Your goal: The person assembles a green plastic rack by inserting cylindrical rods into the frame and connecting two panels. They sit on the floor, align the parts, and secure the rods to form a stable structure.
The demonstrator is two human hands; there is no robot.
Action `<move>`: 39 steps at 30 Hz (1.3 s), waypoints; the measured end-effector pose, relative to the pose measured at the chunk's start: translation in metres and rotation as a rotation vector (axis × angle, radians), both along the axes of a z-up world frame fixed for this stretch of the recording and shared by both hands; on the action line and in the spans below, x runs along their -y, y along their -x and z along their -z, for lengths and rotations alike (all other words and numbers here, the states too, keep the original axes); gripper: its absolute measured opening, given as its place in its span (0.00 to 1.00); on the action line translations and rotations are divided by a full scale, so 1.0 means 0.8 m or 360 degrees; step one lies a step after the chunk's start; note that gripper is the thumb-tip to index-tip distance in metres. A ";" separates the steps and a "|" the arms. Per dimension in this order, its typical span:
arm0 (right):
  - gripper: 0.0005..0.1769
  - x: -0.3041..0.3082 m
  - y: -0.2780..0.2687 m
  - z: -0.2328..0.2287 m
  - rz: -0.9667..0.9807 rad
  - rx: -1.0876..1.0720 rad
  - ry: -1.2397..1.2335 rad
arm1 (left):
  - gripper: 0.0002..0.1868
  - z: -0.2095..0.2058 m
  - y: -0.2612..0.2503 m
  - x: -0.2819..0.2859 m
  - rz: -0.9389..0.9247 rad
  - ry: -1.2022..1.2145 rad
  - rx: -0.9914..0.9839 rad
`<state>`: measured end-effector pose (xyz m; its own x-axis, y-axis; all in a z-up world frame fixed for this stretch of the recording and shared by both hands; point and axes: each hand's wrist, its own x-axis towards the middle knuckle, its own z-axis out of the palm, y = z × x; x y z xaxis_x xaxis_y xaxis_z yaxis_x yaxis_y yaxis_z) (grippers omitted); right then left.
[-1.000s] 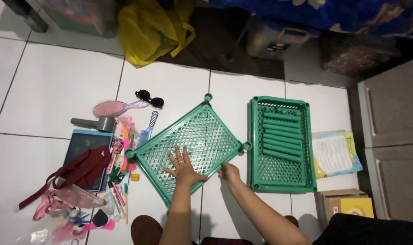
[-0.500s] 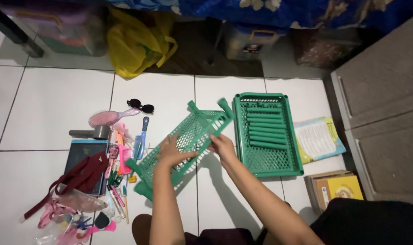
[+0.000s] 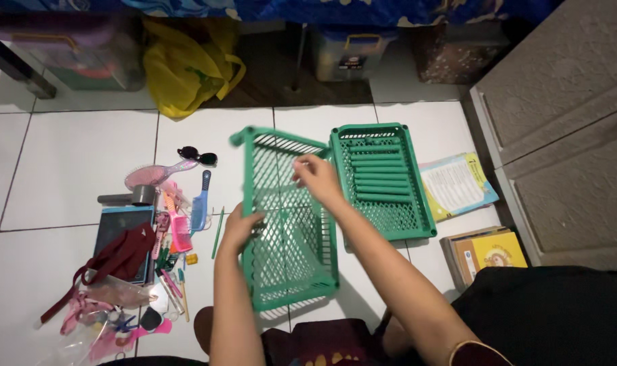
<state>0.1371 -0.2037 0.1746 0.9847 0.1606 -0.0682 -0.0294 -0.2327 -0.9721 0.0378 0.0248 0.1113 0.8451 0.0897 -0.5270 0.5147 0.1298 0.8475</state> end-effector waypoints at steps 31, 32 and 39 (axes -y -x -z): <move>0.25 0.083 0.170 0.107 -0.1375 0.0217 0.1213 | 0.38 0.246 -0.017 0.013 -0.0415 -0.0738 0.0353; 0.23 0.081 0.171 0.107 -0.1374 0.0239 0.1195 | 0.39 0.248 -0.015 0.012 -0.0451 -0.0702 0.0427; 0.24 0.083 0.145 0.109 -0.1222 0.0277 0.1280 | 0.27 0.247 0.029 -0.031 -0.0168 -0.0850 -0.0227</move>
<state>0.0209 -0.2697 0.0871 0.6500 0.6996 -0.2967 0.5129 -0.6920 -0.5080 0.0147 0.0497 -0.0862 0.7407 0.4559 -0.4936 0.6366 -0.2413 0.7324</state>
